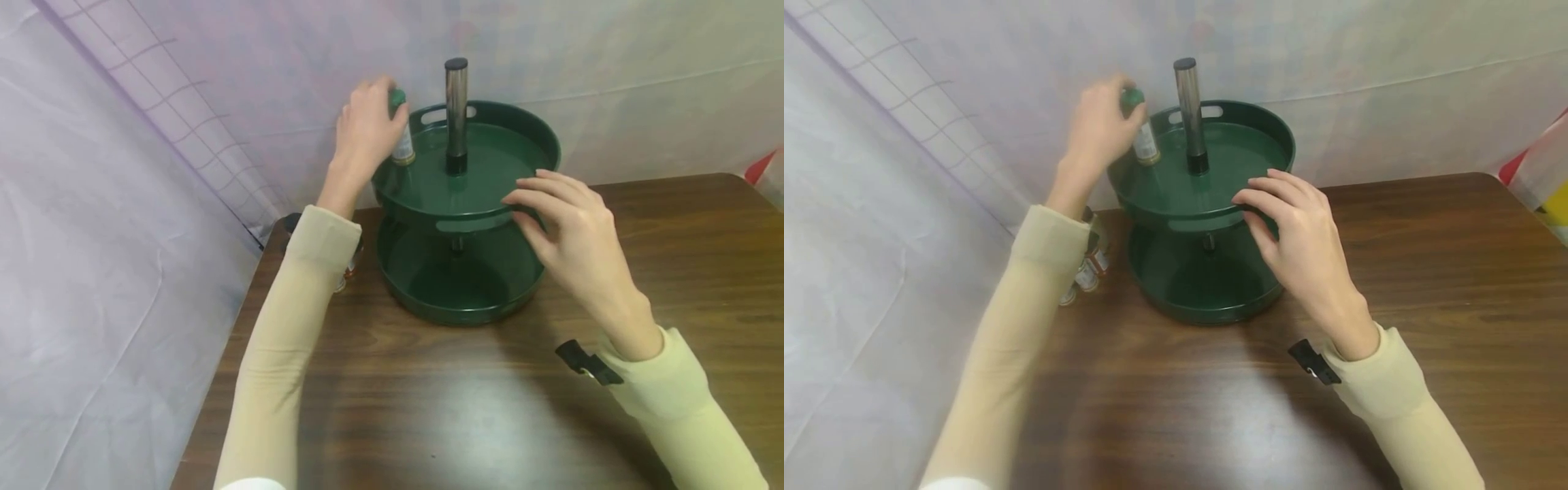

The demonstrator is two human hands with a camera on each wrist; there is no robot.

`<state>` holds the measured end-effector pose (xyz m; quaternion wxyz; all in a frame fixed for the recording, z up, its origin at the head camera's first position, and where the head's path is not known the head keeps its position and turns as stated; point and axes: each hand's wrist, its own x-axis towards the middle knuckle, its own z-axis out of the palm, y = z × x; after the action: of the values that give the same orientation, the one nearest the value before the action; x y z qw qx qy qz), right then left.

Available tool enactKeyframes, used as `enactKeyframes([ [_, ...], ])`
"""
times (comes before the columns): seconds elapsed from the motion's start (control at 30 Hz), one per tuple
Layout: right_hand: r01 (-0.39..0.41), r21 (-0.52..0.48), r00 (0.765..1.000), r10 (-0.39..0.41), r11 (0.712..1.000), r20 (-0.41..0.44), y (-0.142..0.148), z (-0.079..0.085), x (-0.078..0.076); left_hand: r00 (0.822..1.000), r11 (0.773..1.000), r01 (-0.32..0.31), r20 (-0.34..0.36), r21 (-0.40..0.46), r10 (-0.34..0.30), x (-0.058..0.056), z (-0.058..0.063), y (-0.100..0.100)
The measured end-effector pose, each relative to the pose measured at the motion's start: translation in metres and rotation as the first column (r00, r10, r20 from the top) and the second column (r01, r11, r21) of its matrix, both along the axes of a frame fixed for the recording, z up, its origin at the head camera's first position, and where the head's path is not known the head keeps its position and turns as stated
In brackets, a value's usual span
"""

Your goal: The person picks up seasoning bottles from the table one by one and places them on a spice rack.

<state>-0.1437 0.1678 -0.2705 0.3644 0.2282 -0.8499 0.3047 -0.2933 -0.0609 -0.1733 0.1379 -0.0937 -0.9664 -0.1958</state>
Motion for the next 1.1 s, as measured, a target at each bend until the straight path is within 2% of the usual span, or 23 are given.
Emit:
enactKeyframes([
  [0.37, 0.002, -0.008, 1.000, -0.002, 1.000, 0.011, 0.001, 0.000, -0.001, 1.000, 1.000, -0.004, 0.022, -0.021, 0.005, -0.001, 0.001, 0.002],
  [0.67, -0.009, -0.002, 1.000, 0.009, 1.000, 0.010, 0.001, -0.001, -0.004, 1.000, 0.999, -0.021, 0.003, -0.047, 0.022, 0.007, -0.002, -0.005],
  [0.87, -0.015, 0.001, 1.000, 0.015, 1.000, 0.009, 0.001, 0.000, -0.006, 0.998, 0.998, -0.040, -0.045, -0.041, 0.038, 0.021, 0.004, -0.019],
  [1.1, -0.006, 0.007, 1.000, 0.006, 1.000, 0.003, 0.004, 0.001, -0.006, 0.997, 0.999, -0.031, -0.064, -0.019, 0.030, 0.047, 0.012, -0.032],
])
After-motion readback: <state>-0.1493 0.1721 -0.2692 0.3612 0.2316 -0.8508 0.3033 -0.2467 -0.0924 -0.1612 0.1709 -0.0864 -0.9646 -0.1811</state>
